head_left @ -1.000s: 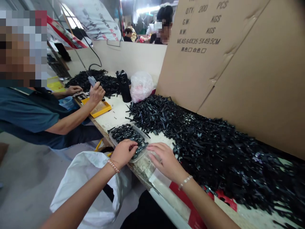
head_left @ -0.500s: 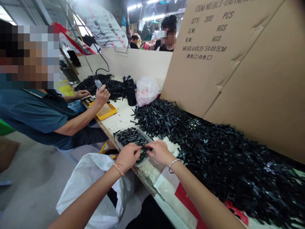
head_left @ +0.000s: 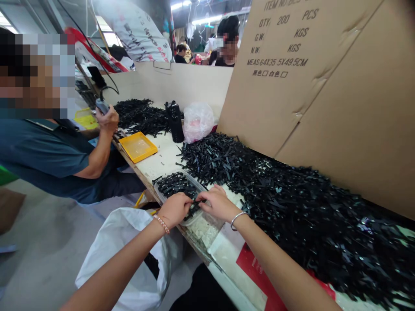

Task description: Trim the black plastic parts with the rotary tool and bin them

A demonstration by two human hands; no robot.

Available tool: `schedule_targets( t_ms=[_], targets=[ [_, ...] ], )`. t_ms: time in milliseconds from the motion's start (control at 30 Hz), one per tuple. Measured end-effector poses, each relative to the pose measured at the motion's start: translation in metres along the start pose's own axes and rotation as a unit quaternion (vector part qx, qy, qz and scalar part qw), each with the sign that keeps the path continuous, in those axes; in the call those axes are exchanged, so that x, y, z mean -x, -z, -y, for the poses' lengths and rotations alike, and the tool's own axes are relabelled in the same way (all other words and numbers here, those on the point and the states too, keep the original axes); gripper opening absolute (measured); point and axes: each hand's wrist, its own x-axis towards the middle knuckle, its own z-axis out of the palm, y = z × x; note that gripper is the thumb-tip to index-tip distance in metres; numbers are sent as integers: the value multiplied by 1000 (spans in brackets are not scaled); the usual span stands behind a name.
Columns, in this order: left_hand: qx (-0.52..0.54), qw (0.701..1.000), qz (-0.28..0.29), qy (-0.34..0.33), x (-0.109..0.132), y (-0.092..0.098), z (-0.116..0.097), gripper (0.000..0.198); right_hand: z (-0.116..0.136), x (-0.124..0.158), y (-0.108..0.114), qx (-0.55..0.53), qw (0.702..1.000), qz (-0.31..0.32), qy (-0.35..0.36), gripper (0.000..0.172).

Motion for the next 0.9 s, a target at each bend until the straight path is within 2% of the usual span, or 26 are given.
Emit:
schedule_targets(
  t_ms=[100,300,467,667,767,833,900],
  targets=[
    [-30,999,17,-9,-3,0,0,31,1,-3,1,9,1000,5,6,12],
    [-99,994,47,-16,-4,2,-8,32,10,-8,5,38,998,21,-53,7],
    [-81,996,26,-27,4,9,-14,34,14,-2,8,42,998,-21,-34,8],
    [-81,996,29,-3,10,16,-21,31,21,7,12,12,998,-25,-58,10],
    [-103,995,-2,3,10,28,-32,30,27,42,33,4,996,-82,-33,22],
    [-101,994,-38,-7,3,35,-43,29,23,85,55,3,990,-140,-17,22],
    [-85,993,-72,-32,-13,36,-55,27,8,141,77,31,976,-211,-33,21]
  ],
)
